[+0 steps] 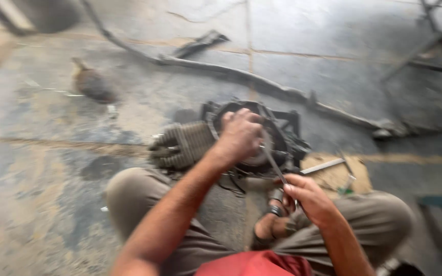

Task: The person disassembles a motorcycle engine by using a wrench and a screwdriver to loosen and remove bolts from the internal components. They then pull out the central gear assembly and clutch plates by hand, setting them aside on the floor.

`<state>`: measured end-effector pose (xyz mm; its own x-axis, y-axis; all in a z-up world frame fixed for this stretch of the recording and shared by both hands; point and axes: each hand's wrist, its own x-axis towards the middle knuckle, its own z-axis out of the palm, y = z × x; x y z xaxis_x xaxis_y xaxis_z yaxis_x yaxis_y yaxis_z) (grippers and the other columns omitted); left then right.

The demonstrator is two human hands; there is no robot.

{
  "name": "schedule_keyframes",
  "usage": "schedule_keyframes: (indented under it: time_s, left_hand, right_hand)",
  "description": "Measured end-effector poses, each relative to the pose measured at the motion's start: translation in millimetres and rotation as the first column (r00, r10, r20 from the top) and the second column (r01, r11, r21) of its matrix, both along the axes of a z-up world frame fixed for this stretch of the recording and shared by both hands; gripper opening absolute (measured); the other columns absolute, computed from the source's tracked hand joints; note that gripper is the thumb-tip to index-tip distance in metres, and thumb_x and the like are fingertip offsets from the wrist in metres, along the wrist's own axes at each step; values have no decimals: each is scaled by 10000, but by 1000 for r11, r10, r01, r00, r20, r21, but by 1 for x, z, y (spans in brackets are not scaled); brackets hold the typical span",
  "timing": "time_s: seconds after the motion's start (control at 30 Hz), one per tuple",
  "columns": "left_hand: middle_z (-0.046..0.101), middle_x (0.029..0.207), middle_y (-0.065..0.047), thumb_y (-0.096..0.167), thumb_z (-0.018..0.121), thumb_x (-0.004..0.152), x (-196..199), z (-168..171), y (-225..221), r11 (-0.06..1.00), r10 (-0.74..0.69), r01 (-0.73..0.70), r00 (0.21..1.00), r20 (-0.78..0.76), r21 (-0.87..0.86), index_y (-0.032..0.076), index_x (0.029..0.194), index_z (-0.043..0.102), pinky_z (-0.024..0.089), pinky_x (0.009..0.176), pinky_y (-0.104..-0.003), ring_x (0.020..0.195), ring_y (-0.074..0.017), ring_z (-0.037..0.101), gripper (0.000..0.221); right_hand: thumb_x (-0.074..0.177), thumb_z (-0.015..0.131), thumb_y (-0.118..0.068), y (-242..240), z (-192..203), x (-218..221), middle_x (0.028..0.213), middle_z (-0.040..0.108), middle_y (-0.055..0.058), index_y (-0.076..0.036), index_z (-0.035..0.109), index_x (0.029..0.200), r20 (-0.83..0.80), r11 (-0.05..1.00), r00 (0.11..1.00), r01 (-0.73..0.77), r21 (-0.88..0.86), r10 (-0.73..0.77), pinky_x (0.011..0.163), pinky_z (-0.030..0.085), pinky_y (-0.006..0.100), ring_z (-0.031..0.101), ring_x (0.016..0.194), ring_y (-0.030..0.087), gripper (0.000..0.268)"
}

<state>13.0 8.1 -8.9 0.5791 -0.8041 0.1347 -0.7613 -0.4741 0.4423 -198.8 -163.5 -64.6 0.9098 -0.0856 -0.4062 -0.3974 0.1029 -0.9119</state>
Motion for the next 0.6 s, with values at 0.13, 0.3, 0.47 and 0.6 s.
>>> schedule_keyframes:
  time_s: [0.13,0.3,0.47,0.6]
  left_hand:
    - [579,1404,-66,283,728,889,2,-3,-2,1000,4,-5,996,-84,-8,176,935,813,202,1153,-625,1370,-247,413,144]
    - [602,1401,-76,316,698,929,12,-7,-1,984,134,-151,977,-165,-96,158,1009,772,199,1182,-629,1359,-247,466,192]
    - [582,1404,-99,337,742,863,-1,-11,-4,986,139,-152,974,-178,-63,166,1087,748,187,1171,-633,1370,-266,430,282]
    - [591,1379,-109,354,745,855,-7,-9,-7,984,146,-154,986,-84,-93,154,1107,731,216,1146,-633,1369,-281,413,321]
  right_hand:
    - [960,600,-162,-31,13,-13,722,661,27,29,700,1257,35,994,998,51,-102,-48,446,436,200,629,612,89,368]
    - [974,616,-159,-36,16,-9,708,669,54,47,692,1264,34,999,998,52,10,-53,410,419,186,626,569,92,364]
    - [960,596,-152,-31,12,-4,720,684,48,47,697,1240,-36,999,998,41,-21,-42,390,408,191,635,568,81,358]
    - [953,591,-136,-43,10,-6,677,675,83,29,703,1255,-72,992,992,96,-81,-102,387,376,196,584,512,90,361]
